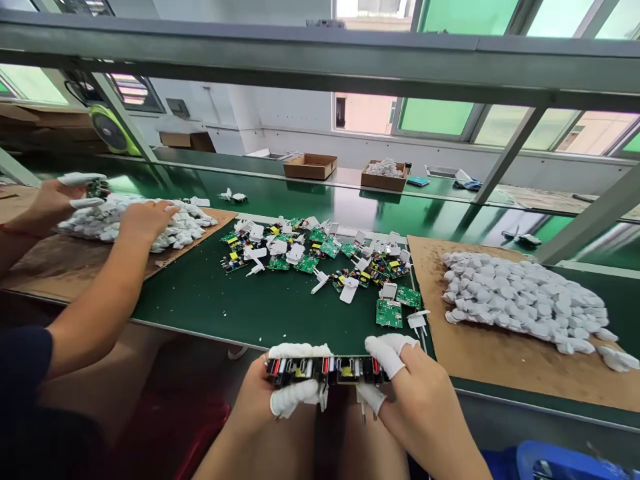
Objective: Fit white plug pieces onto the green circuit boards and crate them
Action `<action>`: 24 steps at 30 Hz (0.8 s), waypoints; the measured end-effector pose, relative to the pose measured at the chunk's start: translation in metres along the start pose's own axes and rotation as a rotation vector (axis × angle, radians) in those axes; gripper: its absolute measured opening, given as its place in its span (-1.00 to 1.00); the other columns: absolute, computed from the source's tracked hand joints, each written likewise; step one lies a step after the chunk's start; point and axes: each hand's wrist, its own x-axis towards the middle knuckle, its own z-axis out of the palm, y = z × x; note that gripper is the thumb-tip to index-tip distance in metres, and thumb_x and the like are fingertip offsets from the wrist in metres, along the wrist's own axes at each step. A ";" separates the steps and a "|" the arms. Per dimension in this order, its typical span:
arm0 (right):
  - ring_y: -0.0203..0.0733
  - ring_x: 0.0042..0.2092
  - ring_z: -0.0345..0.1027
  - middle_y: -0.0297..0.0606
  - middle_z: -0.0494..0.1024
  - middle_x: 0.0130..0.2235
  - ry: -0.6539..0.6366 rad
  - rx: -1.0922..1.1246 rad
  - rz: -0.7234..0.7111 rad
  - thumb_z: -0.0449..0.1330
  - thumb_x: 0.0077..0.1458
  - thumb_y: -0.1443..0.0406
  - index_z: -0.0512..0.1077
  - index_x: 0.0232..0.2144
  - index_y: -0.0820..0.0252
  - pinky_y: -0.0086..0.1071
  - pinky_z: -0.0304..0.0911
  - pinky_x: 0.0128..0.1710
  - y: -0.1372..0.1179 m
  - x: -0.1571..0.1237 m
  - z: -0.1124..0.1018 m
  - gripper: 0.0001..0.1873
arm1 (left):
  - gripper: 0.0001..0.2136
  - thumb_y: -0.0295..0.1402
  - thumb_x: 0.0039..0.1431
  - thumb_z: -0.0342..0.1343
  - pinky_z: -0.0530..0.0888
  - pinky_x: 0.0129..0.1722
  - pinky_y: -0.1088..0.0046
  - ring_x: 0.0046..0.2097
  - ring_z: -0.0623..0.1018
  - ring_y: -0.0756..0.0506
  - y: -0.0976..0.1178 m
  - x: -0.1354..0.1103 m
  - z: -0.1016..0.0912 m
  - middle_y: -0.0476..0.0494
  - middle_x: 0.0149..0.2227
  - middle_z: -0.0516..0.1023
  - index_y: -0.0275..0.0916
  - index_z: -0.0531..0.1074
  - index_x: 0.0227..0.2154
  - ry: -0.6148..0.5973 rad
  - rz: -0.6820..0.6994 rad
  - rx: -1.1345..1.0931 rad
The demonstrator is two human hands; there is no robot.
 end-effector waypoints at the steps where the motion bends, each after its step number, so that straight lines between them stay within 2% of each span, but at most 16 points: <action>1: -0.10 -0.11 0.24 -0.10 0.33 -0.13 -0.023 0.071 0.064 0.09 -0.01 0.28 0.13 0.00 0.15 -0.28 0.25 -0.22 0.001 -0.003 0.002 -0.51 | -0.65 -0.34 -0.49 0.33 0.45 -0.47 0.46 -0.48 0.47 -0.08 0.001 0.000 0.002 -0.10 -0.57 0.47 -0.32 0.39 -0.53 0.038 -0.017 0.051; 3: -0.06 0.04 0.09 -0.05 0.11 0.07 -0.066 0.326 0.206 0.11 -0.01 0.21 -0.11 0.11 0.12 -0.18 0.15 -0.07 0.003 -0.007 0.006 -0.31 | -0.64 -0.30 -0.45 0.31 0.40 -0.59 0.50 -0.61 0.41 -0.02 0.004 0.002 0.002 -0.04 -0.64 0.43 -0.33 0.38 -0.49 0.088 -0.080 0.102; 5: -0.08 0.05 0.08 -0.05 -0.01 0.13 -0.107 0.675 0.346 0.09 0.00 0.14 -0.23 0.13 0.07 -0.18 0.14 -0.05 0.005 -0.010 0.009 -0.25 | -0.60 -0.30 -0.48 0.32 0.39 -0.61 0.51 -0.62 0.39 0.00 0.006 0.005 -0.001 -0.04 -0.61 0.44 -0.34 0.38 -0.47 0.116 -0.118 0.122; 6: -0.10 0.02 0.13 -0.05 0.03 0.12 -0.134 0.835 0.410 0.08 0.01 0.13 -0.18 0.12 0.06 -0.21 0.18 -0.07 0.006 -0.012 0.012 -0.29 | -0.59 -0.31 -0.50 0.32 0.40 -0.60 0.51 -0.60 0.40 -0.01 0.005 0.007 -0.004 -0.06 -0.60 0.45 -0.35 0.38 -0.48 0.109 -0.132 0.140; 8: -0.12 -0.09 0.25 -0.07 0.24 0.01 -0.191 1.035 0.536 0.10 -0.01 0.12 0.06 0.03 0.11 -0.28 0.25 -0.15 0.003 -0.013 0.019 -0.43 | -0.61 -0.33 -0.51 0.33 0.42 -0.56 0.50 -0.56 0.43 -0.04 0.002 0.012 -0.009 -0.09 -0.57 0.46 -0.36 0.38 -0.51 0.068 -0.149 0.194; 10: -0.15 -0.19 0.32 -0.14 0.40 -0.16 -0.176 1.057 0.652 0.14 -0.06 0.12 0.24 -0.14 0.17 -0.33 0.29 -0.22 -0.004 -0.013 0.030 -0.58 | -0.62 -0.32 -0.47 0.31 0.44 -0.49 0.47 -0.48 0.47 -0.08 -0.004 0.016 -0.012 -0.13 -0.51 0.48 -0.36 0.39 -0.48 0.071 -0.125 0.248; 12: -0.17 -0.25 0.34 -0.18 0.45 -0.25 -0.037 0.992 0.736 0.17 -0.09 0.13 0.29 -0.25 0.19 -0.35 0.31 -0.26 -0.014 -0.011 0.042 -0.64 | -0.62 -0.31 -0.40 0.29 0.45 -0.38 0.45 -0.37 0.48 -0.10 -0.011 0.017 -0.012 -0.14 -0.42 0.50 -0.32 0.39 -0.40 0.158 -0.063 0.293; 15: -0.19 -0.27 0.35 -0.21 0.45 -0.26 0.144 0.947 0.837 0.18 -0.12 0.13 0.30 -0.27 0.18 -0.38 0.32 -0.31 -0.025 -0.009 0.053 -0.64 | -0.60 -0.33 -0.33 0.26 0.44 -0.31 0.46 -0.28 0.48 -0.10 -0.016 0.014 -0.011 -0.12 -0.35 0.50 -0.27 0.37 -0.31 0.294 -0.007 0.331; 17: -0.20 -0.31 0.35 -0.22 0.46 -0.29 0.124 1.011 0.881 0.20 -0.13 0.14 0.31 -0.29 0.18 -0.40 0.33 -0.35 -0.023 -0.010 0.053 -0.65 | -0.61 -0.36 -0.40 0.28 0.44 -0.40 0.48 -0.35 0.49 -0.10 -0.013 0.012 -0.011 -0.13 -0.41 0.50 -0.30 0.38 -0.37 0.250 -0.066 0.315; 20: -0.19 -0.32 0.35 -0.22 0.46 -0.33 0.009 1.228 0.828 0.23 -0.17 0.16 0.33 -0.30 0.21 -0.38 0.31 -0.32 -0.015 -0.015 0.048 -0.65 | -0.65 -0.33 -0.48 0.31 0.39 -0.60 0.53 -0.56 0.43 -0.04 -0.003 0.012 -0.015 -0.09 -0.58 0.45 -0.34 0.36 -0.53 0.119 -0.207 0.193; 22: -0.17 -0.33 0.35 -0.21 0.46 -0.34 -0.018 1.412 0.788 0.26 -0.22 0.14 0.35 -0.32 0.22 -0.35 0.30 -0.32 -0.012 -0.017 0.045 -0.61 | -0.65 -0.27 -0.50 0.30 0.37 -0.64 0.53 -0.62 0.40 -0.02 0.001 0.013 -0.017 -0.07 -0.63 0.42 -0.34 0.35 -0.58 0.084 -0.300 0.072; 24: -0.13 -0.36 0.36 -0.19 0.46 -0.37 0.010 1.578 0.829 0.29 -0.29 0.11 0.35 -0.35 0.21 -0.31 0.30 -0.36 -0.012 -0.017 0.044 -0.57 | -0.63 -0.25 -0.54 0.31 0.37 -0.65 0.53 -0.62 0.39 -0.01 0.001 0.014 -0.018 -0.07 -0.64 0.41 -0.34 0.35 -0.61 0.056 -0.389 -0.032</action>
